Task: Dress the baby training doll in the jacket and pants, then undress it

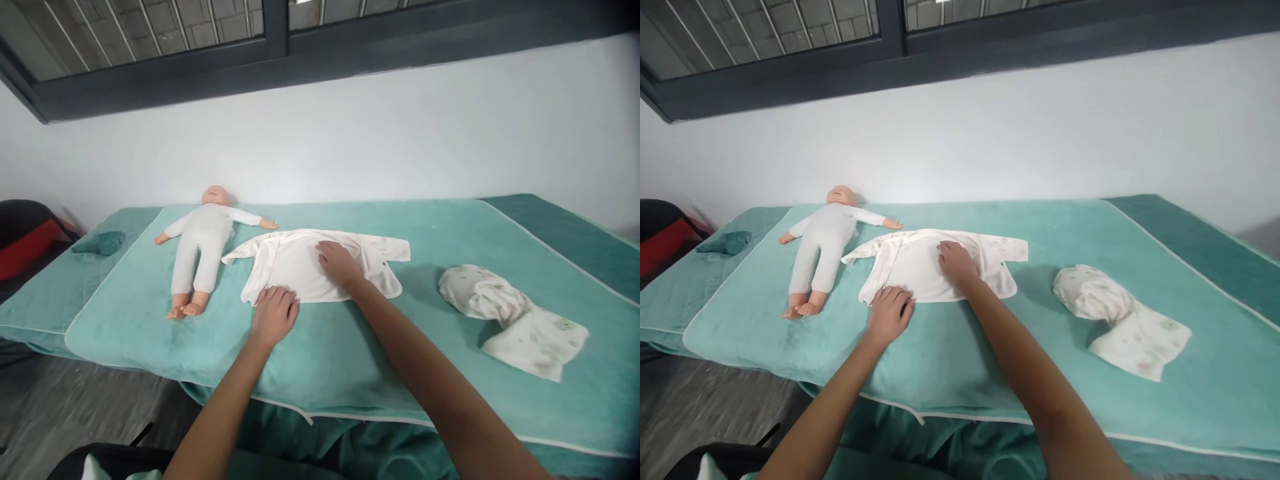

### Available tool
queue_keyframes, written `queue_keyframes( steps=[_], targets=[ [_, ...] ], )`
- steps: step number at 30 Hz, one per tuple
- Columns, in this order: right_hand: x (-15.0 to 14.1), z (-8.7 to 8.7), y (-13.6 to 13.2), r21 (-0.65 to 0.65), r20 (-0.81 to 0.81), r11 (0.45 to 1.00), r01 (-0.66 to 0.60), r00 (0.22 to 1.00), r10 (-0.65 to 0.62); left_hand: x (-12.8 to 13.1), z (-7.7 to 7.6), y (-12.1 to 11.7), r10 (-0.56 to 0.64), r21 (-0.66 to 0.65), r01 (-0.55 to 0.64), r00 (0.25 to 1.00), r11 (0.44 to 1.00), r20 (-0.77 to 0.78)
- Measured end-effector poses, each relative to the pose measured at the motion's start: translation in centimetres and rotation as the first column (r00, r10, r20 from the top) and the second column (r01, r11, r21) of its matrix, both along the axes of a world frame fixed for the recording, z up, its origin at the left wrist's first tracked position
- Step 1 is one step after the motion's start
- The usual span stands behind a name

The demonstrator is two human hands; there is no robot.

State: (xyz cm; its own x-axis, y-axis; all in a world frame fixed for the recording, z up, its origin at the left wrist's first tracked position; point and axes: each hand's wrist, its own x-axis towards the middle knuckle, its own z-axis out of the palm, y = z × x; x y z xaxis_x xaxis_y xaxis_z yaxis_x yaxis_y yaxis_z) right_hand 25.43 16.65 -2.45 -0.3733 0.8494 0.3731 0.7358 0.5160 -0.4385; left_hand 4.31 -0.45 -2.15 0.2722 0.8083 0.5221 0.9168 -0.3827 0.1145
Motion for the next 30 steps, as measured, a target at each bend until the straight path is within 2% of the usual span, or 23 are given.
queue_keyframes(
  steps=[2, 4, 8, 11, 14, 16, 20, 24, 30],
  targets=[
    [-0.1, 0.1, -1.3, 0.055, 0.074, 0.998, -0.029, 0.997, 0.025, 0.0, 0.2, -0.1, -0.030, -0.036, 0.030, 0.999, 0.999, -0.023],
    [0.7, 0.3, -3.0, 0.080, 0.064, 0.995, -0.066, 0.996, 0.061, -0.1, 0.3, -0.2, -0.053, -0.078, 0.051, 0.998, 0.996, -0.033],
    [5.2, 0.7, -8.2, 0.141, -0.030, 0.981, -0.130, 0.990, 0.136, -0.4, 0.0, -0.1, -0.019, -0.120, 0.013, 0.999, 0.993, -0.047],
    [9.1, 0.6, -12.1, 0.157, 0.007, 0.973, -0.167, 0.986, 0.168, -0.5, -0.3, 0.0, 0.022, -0.125, -0.028, 0.999, 0.992, -0.043],
    [11.1, 0.3, -14.2, 0.168, 0.065, 0.968, -0.187, 0.982, 0.178, -0.5, -0.3, 0.0, -0.003, -0.121, 0.001, 1.000, 0.993, -0.013],
    [11.1, 0.1, -14.3, 0.184, 0.104, 0.971, -0.153, 0.985, 0.136, -0.5, -0.2, -0.1, -0.031, -0.119, 0.032, 0.999, 0.992, 0.017],
    [9.6, 0.2, -12.8, 0.210, 0.178, 0.974, -0.091, 0.983, 0.053, -0.7, 0.0, -0.1, -0.055, -0.126, 0.062, 0.997, 0.990, 0.053],
    [8.8, 0.5, -12.1, 0.218, 0.183, 0.974, -0.060, 0.983, 0.020, -0.7, -0.2, 0.1, -0.007, -0.122, 0.009, 1.000, 0.993, 0.015],
    [9.1, 0.5, -12.4, 0.259, 0.100, 0.966, -0.004, 0.995, -0.022, -0.5, -0.3, 0.2, 0.066, -0.111, -0.073, 0.995, 0.991, -0.069]
  ],
)
